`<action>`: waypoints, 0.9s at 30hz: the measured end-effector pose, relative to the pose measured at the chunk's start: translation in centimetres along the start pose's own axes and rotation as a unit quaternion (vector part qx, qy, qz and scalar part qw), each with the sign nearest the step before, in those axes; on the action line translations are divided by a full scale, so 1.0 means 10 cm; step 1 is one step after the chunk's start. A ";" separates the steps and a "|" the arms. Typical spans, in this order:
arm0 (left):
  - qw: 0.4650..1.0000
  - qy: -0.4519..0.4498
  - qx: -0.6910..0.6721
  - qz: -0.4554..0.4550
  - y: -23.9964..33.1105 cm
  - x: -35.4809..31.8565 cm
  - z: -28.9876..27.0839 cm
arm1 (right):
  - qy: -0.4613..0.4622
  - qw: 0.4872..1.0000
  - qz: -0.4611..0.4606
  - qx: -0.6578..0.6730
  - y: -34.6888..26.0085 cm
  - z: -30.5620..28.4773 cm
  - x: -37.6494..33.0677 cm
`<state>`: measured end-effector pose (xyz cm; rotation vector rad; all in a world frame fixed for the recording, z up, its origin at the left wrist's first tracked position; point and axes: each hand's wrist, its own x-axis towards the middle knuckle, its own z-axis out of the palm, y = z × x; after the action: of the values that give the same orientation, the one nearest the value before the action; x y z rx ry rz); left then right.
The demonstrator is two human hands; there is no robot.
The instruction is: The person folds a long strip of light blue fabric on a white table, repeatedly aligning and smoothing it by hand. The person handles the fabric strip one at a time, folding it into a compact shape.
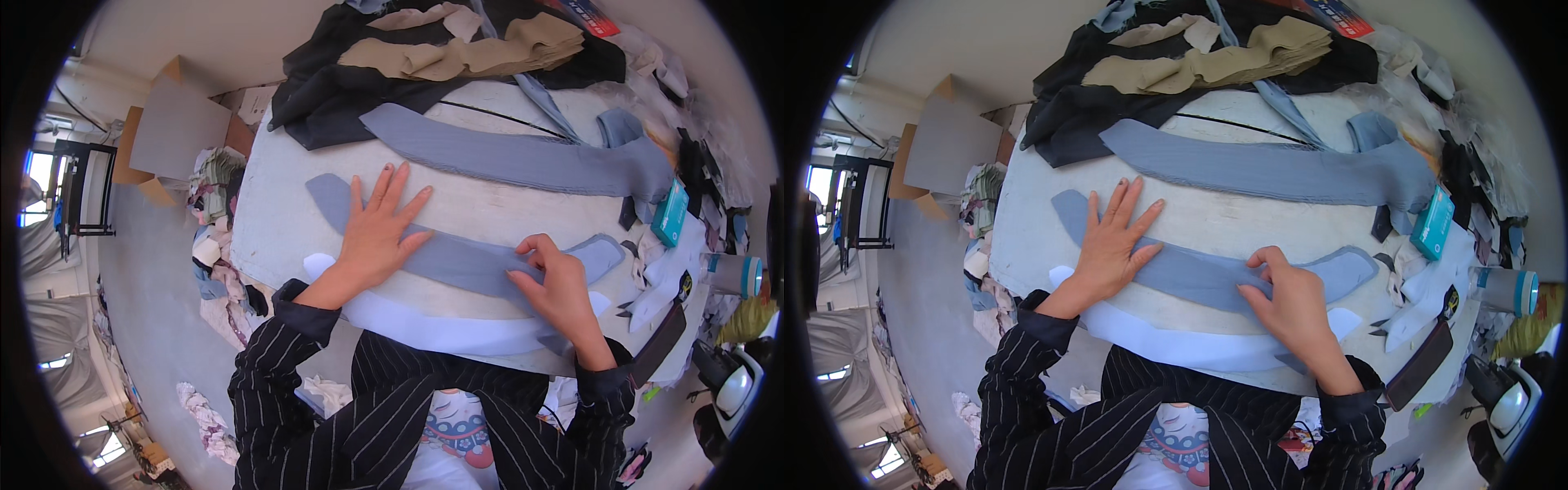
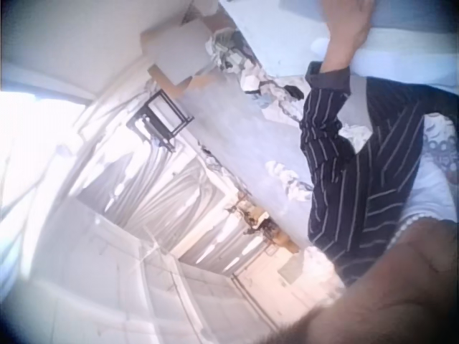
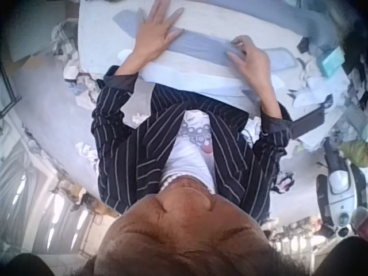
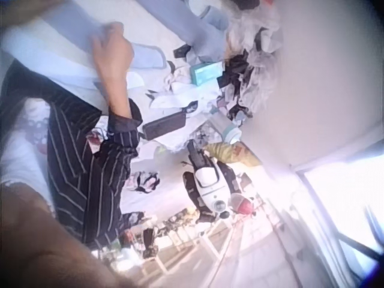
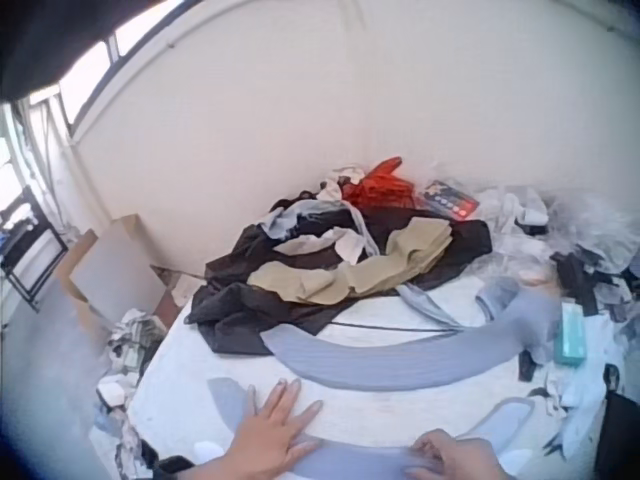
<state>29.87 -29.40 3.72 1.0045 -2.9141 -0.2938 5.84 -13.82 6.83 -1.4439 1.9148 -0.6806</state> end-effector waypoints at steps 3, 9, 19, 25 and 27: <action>1.000 -0.001 -0.002 0.006 -0.02 0.01 0.02 | 0.010 1.000 0.013 0.009 0.13 -0.13 -0.10; 1.000 -0.012 -0.002 0.015 -0.04 0.02 -0.01 | 0.052 0.998 0.016 -0.039 0.20 -0.12 -0.05; 0.986 -0.048 -0.044 0.152 0.62 0.20 0.12 | 0.071 0.996 0.007 -0.060 0.19 -0.07 -0.05; 0.981 -0.070 -0.035 0.175 0.63 0.26 0.14 | 0.032 0.998 0.045 0.018 0.37 -0.47 -0.25; 0.981 -0.075 -0.031 0.174 0.64 0.26 0.12 | 0.061 0.997 0.036 0.029 0.44 -0.58 -0.31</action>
<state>23.87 -25.86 3.70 0.4678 -3.1189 -0.4540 -0.67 -9.51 8.02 -1.3172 2.0140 -0.8001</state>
